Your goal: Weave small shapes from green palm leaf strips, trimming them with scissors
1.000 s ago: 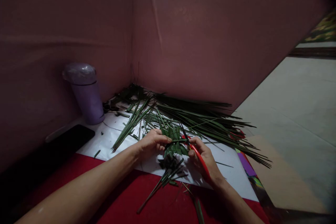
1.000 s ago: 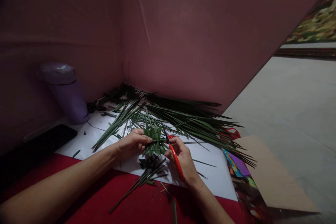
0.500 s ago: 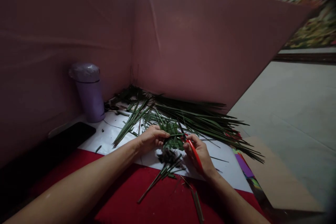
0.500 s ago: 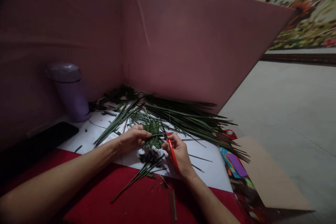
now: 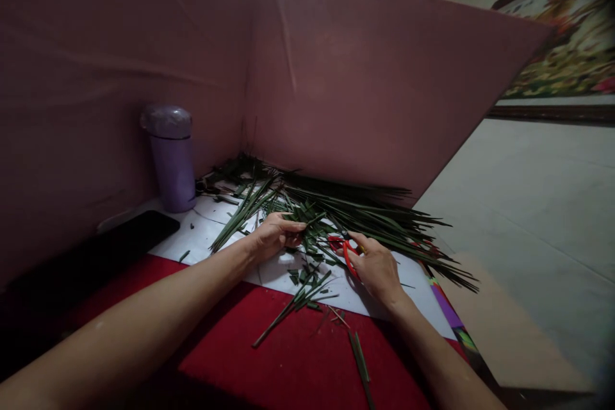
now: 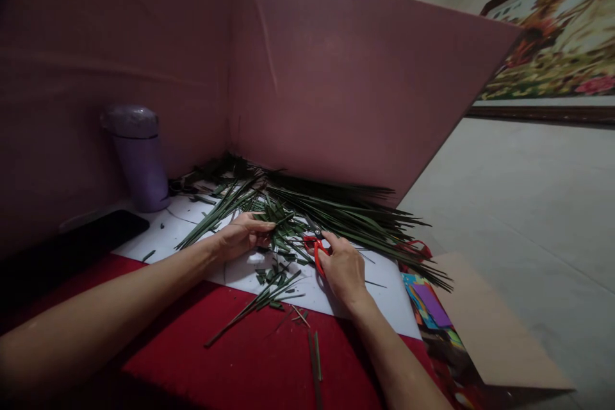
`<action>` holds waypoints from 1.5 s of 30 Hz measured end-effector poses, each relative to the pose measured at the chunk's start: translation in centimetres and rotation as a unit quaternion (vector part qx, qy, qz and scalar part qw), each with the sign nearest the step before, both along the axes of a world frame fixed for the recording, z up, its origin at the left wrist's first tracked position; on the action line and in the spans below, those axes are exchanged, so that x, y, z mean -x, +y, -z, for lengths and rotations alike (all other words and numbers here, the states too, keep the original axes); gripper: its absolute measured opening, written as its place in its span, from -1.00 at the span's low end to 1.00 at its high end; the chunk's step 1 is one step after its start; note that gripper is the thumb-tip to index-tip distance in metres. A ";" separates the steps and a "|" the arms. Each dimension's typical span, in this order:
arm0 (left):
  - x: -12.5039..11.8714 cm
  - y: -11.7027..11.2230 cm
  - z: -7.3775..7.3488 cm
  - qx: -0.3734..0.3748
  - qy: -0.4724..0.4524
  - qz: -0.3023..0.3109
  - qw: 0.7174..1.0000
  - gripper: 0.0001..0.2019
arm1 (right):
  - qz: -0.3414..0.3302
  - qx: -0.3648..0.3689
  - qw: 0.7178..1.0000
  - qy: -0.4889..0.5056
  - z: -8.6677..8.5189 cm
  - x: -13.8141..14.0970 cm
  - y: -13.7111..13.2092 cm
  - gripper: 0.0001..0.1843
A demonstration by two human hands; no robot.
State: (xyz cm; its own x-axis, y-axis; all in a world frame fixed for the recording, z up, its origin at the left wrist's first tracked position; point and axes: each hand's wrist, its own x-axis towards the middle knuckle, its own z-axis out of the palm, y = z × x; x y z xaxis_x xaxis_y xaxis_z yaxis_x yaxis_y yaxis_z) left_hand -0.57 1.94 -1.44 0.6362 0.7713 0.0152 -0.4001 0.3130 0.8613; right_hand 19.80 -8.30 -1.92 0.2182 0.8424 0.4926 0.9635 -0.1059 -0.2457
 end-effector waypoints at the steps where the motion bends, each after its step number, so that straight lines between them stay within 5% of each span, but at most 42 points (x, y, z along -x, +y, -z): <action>1: 0.0 0.0 0.0 -0.002 0.002 0.001 1.000 -0.79 | 0.000 0.015 1.000 -0.027 0.1 0.1 -0.1 -0.59; 9: -0.2 -0.4 0.0 0.055 0.004 -0.052 0.997 -0.50 | 0.019 0.057 0.993 -0.097 0.0 -0.1 -0.1 -0.66; 15: -0.6 -0.8 0.3 0.049 -0.022 -0.019 0.998 -0.52 | -0.038 0.058 0.989 -0.131 0.1 -0.6 0.0 -0.70; 20: -0.7 -1.5 0.2 0.045 -0.011 -0.004 0.999 -0.58 | -0.048 0.078 0.992 -0.089 0.7 -0.6 0.2 -0.68; 25: -0.8 -2.1 -0.2 0.020 -0.007 0.015 1.000 -0.69 | -0.106 -0.020 0.992 0.058 0.2 0.1 0.4 -0.74; 27: -1.0 -2.5 -0.4 0.012 0.002 0.016 1.000 -0.71 | -0.158 -0.031 0.959 0.235 0.0 1.0 0.3 -0.67; 30: -1.2 -3.1 -0.3 -0.001 0.018 0.036 0.999 -0.71 | -0.181 -0.006 0.861 0.476 0.1 2.7 0.1 -0.61; 37: -0.9 -3.0 0.2 -0.021 -0.017 0.184 0.983 -0.58 | -0.171 -0.057 0.742 0.646 0.0 3.6 -0.1 -0.72; 41: -0.8 -2.3 0.2 0.003 -0.017 0.131 0.991 -0.66 | -0.140 -0.057 0.705 0.693 -0.5 3.2 -0.1 -0.71; 45: -0.8 -1.8 0.3 -0.026 0.017 0.068 0.997 -0.78 | -0.139 -0.063 0.707 0.690 -0.3 3.1 -0.1 -0.72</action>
